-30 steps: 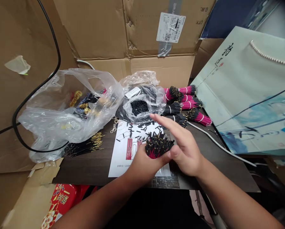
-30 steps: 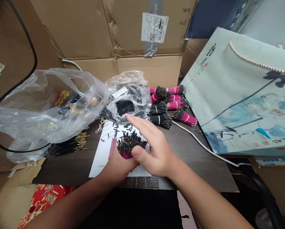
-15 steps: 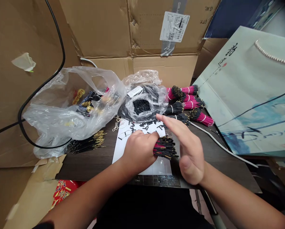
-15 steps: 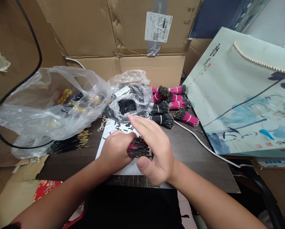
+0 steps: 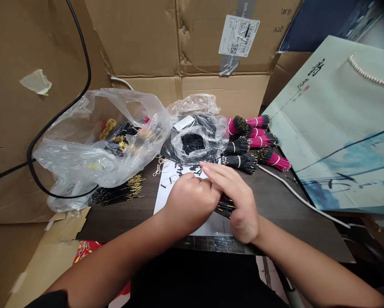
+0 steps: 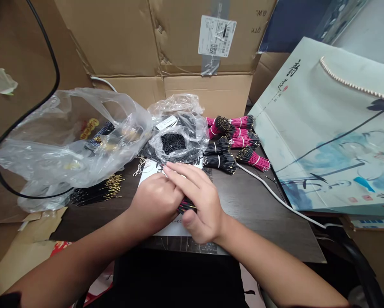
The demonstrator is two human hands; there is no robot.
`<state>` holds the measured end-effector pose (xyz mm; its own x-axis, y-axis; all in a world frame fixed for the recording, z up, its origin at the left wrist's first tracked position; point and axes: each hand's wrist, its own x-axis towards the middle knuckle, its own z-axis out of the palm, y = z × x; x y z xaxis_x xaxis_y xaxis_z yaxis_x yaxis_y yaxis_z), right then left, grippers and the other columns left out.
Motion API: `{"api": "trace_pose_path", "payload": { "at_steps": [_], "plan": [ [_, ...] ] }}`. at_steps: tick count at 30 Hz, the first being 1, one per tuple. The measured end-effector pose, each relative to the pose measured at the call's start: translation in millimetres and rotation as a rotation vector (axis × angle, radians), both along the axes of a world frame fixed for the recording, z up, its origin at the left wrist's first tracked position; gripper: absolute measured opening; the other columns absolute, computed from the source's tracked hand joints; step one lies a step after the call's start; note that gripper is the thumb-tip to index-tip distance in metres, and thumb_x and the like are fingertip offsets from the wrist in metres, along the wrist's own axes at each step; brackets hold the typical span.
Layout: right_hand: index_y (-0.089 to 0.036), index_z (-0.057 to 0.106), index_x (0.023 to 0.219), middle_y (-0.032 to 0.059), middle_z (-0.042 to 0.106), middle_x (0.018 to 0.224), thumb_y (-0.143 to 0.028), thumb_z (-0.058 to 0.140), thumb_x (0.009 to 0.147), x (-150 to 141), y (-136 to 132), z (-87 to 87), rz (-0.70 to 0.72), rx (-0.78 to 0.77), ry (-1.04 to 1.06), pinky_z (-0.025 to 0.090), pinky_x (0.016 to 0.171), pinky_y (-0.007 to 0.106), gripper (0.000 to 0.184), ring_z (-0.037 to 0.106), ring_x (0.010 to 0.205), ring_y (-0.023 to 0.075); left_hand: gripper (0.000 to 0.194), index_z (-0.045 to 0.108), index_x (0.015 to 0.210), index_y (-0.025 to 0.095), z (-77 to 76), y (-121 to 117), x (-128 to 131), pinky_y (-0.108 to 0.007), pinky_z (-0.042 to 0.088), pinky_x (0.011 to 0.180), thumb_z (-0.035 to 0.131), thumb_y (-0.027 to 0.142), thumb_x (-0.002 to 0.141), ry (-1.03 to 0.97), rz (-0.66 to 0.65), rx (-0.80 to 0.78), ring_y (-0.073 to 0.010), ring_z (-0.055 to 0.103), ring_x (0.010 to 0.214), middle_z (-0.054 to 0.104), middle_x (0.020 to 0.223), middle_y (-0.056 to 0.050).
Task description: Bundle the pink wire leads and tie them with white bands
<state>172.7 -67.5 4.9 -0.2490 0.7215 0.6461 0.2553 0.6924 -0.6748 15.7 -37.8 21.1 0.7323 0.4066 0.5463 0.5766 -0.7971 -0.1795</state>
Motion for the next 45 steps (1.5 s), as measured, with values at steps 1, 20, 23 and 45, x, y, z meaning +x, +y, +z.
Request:
{"api": "trace_pose_path", "payload": {
  "at_steps": [1,20,23,45],
  "plan": [
    [-0.021,0.052,0.145,0.0099,0.053,0.148,-0.074,0.021,0.094,1.2,0.3,1.9,0.014,-0.029,0.049,0.034,0.118,0.057,0.079,0.047,0.138,0.0324,0.017,0.064,0.075,0.015,-0.8,-0.4,-1.0,-0.035,0.041,0.053,0.050,0.010,0.084,-0.017,0.004,-0.019,-0.0196,0.057,0.050,0.062,0.059,-0.003],
    [-0.024,0.056,0.137,0.0068,0.061,0.139,-0.054,0.013,0.103,-13.0,8.6,16.8,0.017,-0.431,0.359,0.047,0.109,0.049,0.062,0.053,0.133,0.0246,0.006,0.057,0.072,0.019,-0.2,-16.7,-7.1,-0.031,0.033,0.054,0.058,0.018,0.078,-0.174,0.065,-0.481,-0.0163,0.055,0.054,0.061,0.060,0.000],
    [-0.023,0.051,0.139,0.0094,0.057,0.142,-0.059,0.009,0.101,-6.4,3.8,11.3,-0.031,-0.310,0.373,0.044,0.111,0.053,0.067,0.051,0.136,0.0272,0.012,0.055,0.071,0.019,-1.4,-21.7,-8.1,-0.027,0.037,0.056,0.067,0.019,0.074,-0.473,0.032,-0.963,-0.0136,0.056,0.057,0.061,0.062,0.002],
    [-0.015,0.039,0.150,0.0192,0.055,0.142,-0.061,0.077,0.072,9.5,-20.6,-24.2,-0.298,0.404,-0.318,0.048,0.105,0.059,0.098,0.055,0.126,0.0359,0.042,0.061,0.058,0.013,-5.7,-35.4,12.7,-0.020,0.049,0.054,0.070,0.043,0.086,-1.606,-0.261,-2.143,-0.0074,0.052,0.047,0.053,0.048,0.001]
  ]
}}
